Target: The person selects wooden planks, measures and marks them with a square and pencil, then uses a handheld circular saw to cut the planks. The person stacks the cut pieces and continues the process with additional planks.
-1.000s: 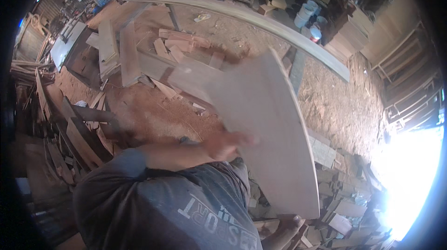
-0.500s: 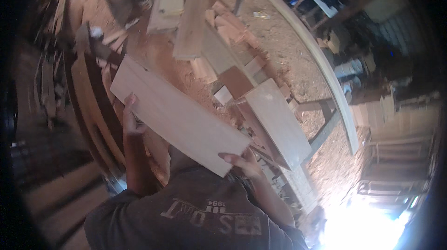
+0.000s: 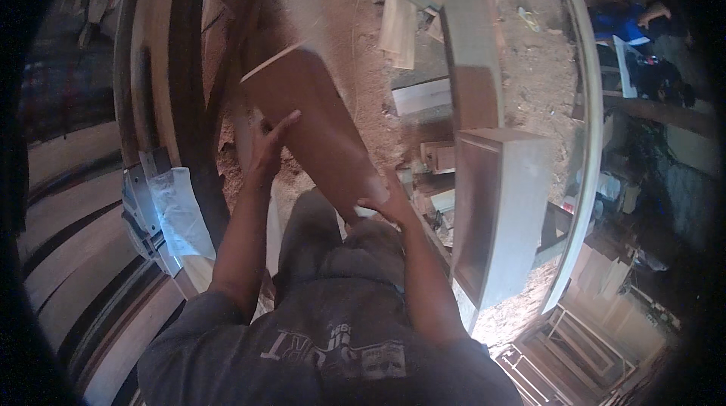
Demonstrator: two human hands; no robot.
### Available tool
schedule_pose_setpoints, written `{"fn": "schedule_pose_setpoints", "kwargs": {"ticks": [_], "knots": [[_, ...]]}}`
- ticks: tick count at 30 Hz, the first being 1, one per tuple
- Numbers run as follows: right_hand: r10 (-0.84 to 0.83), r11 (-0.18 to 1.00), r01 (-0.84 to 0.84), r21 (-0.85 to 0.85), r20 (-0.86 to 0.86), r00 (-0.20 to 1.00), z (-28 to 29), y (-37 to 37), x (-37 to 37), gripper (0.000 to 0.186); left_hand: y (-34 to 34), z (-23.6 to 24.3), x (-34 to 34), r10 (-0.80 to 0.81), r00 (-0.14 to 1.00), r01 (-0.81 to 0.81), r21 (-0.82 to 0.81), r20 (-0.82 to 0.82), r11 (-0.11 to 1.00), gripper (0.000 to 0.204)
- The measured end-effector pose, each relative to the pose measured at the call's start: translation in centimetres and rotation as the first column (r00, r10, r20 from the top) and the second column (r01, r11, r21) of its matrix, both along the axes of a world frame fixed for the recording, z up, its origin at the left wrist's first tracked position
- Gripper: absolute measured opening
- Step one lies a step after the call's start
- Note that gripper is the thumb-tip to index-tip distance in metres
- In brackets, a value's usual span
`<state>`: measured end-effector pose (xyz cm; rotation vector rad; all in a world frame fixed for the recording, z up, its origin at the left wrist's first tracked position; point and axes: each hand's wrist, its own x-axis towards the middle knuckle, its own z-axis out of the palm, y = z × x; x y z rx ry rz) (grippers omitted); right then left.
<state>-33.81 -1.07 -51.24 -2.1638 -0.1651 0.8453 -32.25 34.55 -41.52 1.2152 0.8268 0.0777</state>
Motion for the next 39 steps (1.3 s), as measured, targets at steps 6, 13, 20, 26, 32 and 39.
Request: {"fn": "schedule_pose_setpoints", "kwargs": {"ticks": [6,13,20,26,32,39], "knots": [[0.065,0.975,0.086,0.206,-0.632,0.773,-3.4,5.7,1.7,0.085,4.7,-9.0,6.0,-0.134,0.975,0.126,-0.058,-0.176,0.990,0.072],[-0.081,0.824,0.456,0.337,-0.725,0.684,-8.7,8.7,-1.5,0.068,6.8,-22.4,11.2,-0.344,0.884,0.288,-0.210,-0.318,0.934,0.093],[-0.553,0.460,0.876,0.145,-0.725,0.411,-24.7,5.3,2.5,0.053,-0.9,-33.0,5.8,-0.233,0.935,0.171,-0.236,-0.267,0.957,0.076],[-0.711,0.178,0.971,0.160,-0.661,0.240,-43.1,-7.1,14.9,0.052,-2.7,-40.2,3.5,-0.623,0.725,0.661,0.042,-0.294,0.749,0.078],[-0.882,0.330,0.943,0.041,-0.342,0.324,-52.1,-24.6,24.0,0.068,1.2,-38.5,9.1,-0.679,0.649,0.757,0.383,-0.344,0.530,0.083],[-0.885,0.275,0.961,0.003,-0.391,0.254,-54.5,-22.1,26.6,0.066,3.2,-35.8,9.7,-0.537,0.777,0.588,0.682,-0.327,0.435,0.072]]}}
